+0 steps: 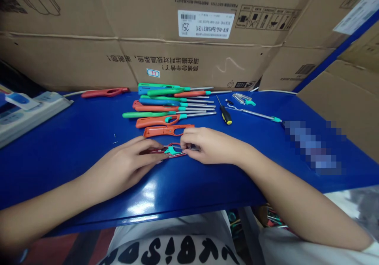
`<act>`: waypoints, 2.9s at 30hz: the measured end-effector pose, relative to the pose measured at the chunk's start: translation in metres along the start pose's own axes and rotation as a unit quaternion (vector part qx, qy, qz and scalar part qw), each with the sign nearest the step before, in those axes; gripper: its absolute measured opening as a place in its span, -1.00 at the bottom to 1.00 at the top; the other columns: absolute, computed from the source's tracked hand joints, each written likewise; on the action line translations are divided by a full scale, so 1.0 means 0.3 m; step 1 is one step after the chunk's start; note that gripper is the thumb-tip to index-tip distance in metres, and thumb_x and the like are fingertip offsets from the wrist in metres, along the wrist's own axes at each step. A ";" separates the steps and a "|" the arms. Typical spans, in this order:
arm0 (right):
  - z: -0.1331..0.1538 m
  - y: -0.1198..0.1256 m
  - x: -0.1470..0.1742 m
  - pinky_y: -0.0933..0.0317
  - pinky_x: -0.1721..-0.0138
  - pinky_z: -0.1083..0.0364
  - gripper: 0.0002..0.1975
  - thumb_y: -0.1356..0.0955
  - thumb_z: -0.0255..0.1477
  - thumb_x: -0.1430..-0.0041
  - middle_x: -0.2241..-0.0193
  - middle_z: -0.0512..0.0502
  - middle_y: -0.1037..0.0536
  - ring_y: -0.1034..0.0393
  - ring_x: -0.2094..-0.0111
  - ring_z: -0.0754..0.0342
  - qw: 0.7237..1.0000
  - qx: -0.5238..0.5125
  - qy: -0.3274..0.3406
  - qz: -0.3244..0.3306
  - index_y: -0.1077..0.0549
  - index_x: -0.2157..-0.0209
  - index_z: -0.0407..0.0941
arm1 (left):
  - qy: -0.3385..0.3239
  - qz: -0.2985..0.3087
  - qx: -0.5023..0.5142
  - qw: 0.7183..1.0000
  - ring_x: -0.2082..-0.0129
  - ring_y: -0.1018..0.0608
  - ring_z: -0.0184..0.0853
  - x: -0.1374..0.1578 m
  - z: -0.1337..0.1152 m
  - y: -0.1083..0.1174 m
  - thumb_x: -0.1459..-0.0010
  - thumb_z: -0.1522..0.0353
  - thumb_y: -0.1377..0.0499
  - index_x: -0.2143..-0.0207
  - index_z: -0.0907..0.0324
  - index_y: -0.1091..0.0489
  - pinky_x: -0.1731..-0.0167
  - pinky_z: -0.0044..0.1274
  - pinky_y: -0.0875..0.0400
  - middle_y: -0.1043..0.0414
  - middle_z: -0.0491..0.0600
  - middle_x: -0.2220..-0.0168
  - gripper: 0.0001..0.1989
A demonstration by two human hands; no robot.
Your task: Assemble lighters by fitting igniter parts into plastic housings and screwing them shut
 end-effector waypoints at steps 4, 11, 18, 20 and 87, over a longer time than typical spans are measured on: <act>-0.004 -0.002 -0.004 -0.14 0.36 0.18 -0.94 -0.36 -0.57 -0.25 0.31 -0.04 -0.48 -0.32 0.38 0.17 1.000 -0.013 -0.021 -0.010 -0.47 0.31 -0.14 | -0.006 0.006 0.010 1.000 0.10 -0.51 -0.18 -0.006 -0.001 0.003 -0.42 0.38 -0.04 -0.08 0.01 -0.53 0.16 -0.34 -0.53 -0.48 0.05 0.03 -0.67; -0.001 0.004 -0.006 -0.13 0.40 0.21 -0.96 -0.38 -0.56 -0.24 0.35 0.01 -0.44 -0.24 0.46 0.23 0.999 -0.034 -0.039 -0.002 -0.49 0.27 -0.17 | -0.021 -0.016 0.002 1.000 0.13 -0.54 -0.20 -0.002 0.007 -0.005 -0.42 0.38 -0.05 -0.09 -0.01 -0.53 0.18 -0.37 -0.53 -0.52 0.03 0.06 -0.67; 0.005 0.035 0.006 -0.20 0.37 0.20 -0.89 -0.42 -0.43 -0.26 0.27 -0.04 -0.47 -0.23 0.45 0.24 0.997 -0.070 0.030 0.034 -0.55 0.20 -0.15 | -0.049 -0.095 0.022 0.994 0.10 -0.63 -0.22 -0.002 0.034 -0.020 -0.38 0.36 -0.15 0.00 0.11 -0.56 0.07 -0.36 -0.55 -0.62 -0.05 0.03 -0.76; -0.026 0.071 0.014 -0.22 0.37 0.18 -0.84 -0.40 -0.37 -0.28 0.24 -0.07 -0.50 -0.28 0.44 0.21 0.998 -0.064 0.024 -0.012 -0.55 0.17 -0.15 | -0.048 -0.095 0.025 0.994 0.10 -0.64 -0.23 -0.003 0.038 -0.017 -0.37 0.36 -0.15 -0.02 0.13 -0.55 0.07 -0.38 -0.56 -0.63 -0.06 0.03 -0.75; 0.052 -0.043 -0.040 -0.36 0.24 0.10 -0.91 -0.41 -0.45 -0.30 0.38 -0.07 -0.61 -0.47 0.35 0.13 0.945 -0.268 0.102 -0.158 -0.57 0.30 -0.14 | 0.109 0.072 0.564 0.816 0.29 -0.35 -0.31 -0.014 -0.021 0.019 -0.43 0.18 0.03 0.19 0.17 -0.43 0.18 -0.46 -0.33 -0.33 -0.03 0.30 -0.67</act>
Point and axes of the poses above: each hand's wrist, its own x-axis away from the middle knuckle, its own y-axis out of the back of the hand, z = x × y, the point moved 2 cm from there along -x, towards the middle knuckle
